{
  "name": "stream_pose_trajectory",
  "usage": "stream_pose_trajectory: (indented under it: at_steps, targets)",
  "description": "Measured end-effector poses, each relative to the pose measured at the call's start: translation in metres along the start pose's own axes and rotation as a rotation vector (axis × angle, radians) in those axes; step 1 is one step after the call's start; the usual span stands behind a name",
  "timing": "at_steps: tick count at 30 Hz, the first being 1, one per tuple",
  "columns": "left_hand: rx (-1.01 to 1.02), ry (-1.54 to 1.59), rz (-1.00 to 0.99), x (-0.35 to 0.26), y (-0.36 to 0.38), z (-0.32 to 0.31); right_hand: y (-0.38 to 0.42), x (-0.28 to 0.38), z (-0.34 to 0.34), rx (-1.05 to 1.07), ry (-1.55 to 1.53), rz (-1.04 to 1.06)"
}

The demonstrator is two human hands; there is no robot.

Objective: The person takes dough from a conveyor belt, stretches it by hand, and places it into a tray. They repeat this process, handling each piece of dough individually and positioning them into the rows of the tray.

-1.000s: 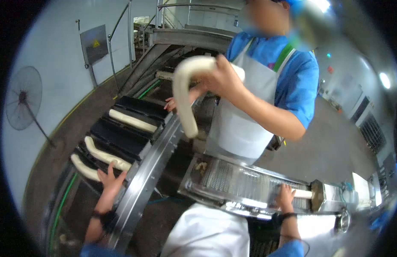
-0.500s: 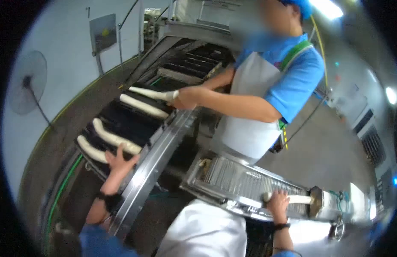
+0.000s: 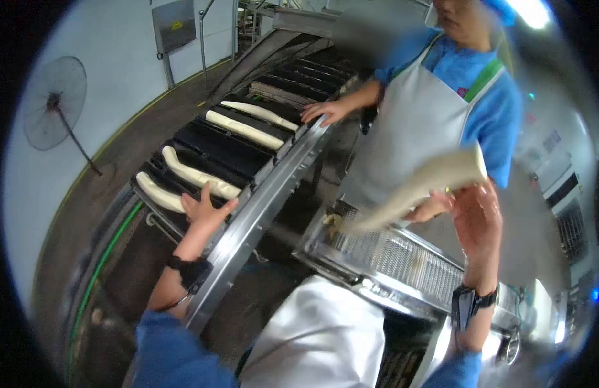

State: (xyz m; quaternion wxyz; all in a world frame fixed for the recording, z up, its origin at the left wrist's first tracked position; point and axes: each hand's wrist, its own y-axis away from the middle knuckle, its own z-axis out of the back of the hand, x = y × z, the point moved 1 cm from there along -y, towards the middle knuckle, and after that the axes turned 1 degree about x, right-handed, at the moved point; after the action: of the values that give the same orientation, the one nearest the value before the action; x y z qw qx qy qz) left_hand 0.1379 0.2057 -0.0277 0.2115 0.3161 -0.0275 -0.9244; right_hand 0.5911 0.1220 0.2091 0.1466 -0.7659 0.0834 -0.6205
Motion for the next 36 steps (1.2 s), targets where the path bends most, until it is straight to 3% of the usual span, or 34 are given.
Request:
stream_pose_trajectory:
  at_steps: [2, 5, 8, 11, 13, 15, 17, 19, 22, 23, 25, 26, 27, 29, 30, 33, 36]
  targets:
    - [-0.004, -0.008, 0.004, 0.002, 0.000, 0.002, -0.010, 0.008, -0.047, 0.289, -0.159, 0.045]
    - [0.019, -0.032, 0.030, 0.004, 0.006, 0.007, -0.012, -0.002, -0.057, 0.341, -0.068, 0.010]
    - [0.024, -0.018, 0.011, 0.009, 0.010, 0.012, -0.003, -0.029, -0.023, 0.242, -0.088, -0.132]
    - [-0.166, 0.063, -0.052, 0.041, 0.016, 0.033, 0.070, -0.083, 0.075, 0.021, 0.274, -0.323]
    - [-0.367, -0.168, -0.228, 0.057, 0.027, 0.029, 0.136, -0.115, 0.119, -0.158, 0.658, -0.473]
    - [-0.428, -0.006, -0.412, 0.044, 0.035, 0.026, 0.187, -0.125, 0.152, -0.324, 0.824, -0.577]
    - [-0.398, 0.011, -0.535, 0.019, 0.032, 0.016, 0.246, -0.139, 0.200, -0.444, 0.861, -0.605]
    - [-0.355, 0.123, -0.648, -0.022, 0.051, 0.013, 0.299, -0.140, 0.245, -0.453, 1.280, -0.662]
    - [-0.119, 0.086, -0.833, -0.071, 0.054, -0.017, 0.334, -0.139, 0.262, -0.543, 1.395, -0.614]
    - [-0.115, 0.089, -0.850, -0.080, 0.047, -0.028, 0.339, -0.139, 0.265, -0.561, 1.394, -0.614]
    - [0.194, -0.049, -0.986, -0.098, 0.034, -0.055, 0.343, -0.142, 0.268, -0.580, 1.423, -0.679]
    - [0.245, -0.101, -0.995, -0.102, 0.029, -0.063, 0.341, -0.143, 0.269, -0.584, 1.409, -0.651]
    - [0.247, -0.102, -1.009, -0.100, 0.016, -0.071, 0.338, -0.144, 0.272, -0.600, 1.407, -0.650]
    - [0.131, -0.410, -1.085, -0.097, -0.003, -0.082, 0.330, -0.150, 0.278, -0.622, 1.456, -0.648]
    - [0.160, -0.431, -1.135, -0.105, -0.003, -0.081, 0.322, -0.153, 0.278, -0.644, 1.563, -0.470]
    - [0.103, -0.250, -1.023, -0.109, -0.017, -0.097, 0.290, -0.157, 0.283, -0.598, 1.755, -0.393]
    - [0.077, -0.230, -1.020, -0.117, -0.021, -0.102, 0.237, -0.152, 0.272, -0.560, 1.789, -0.567]
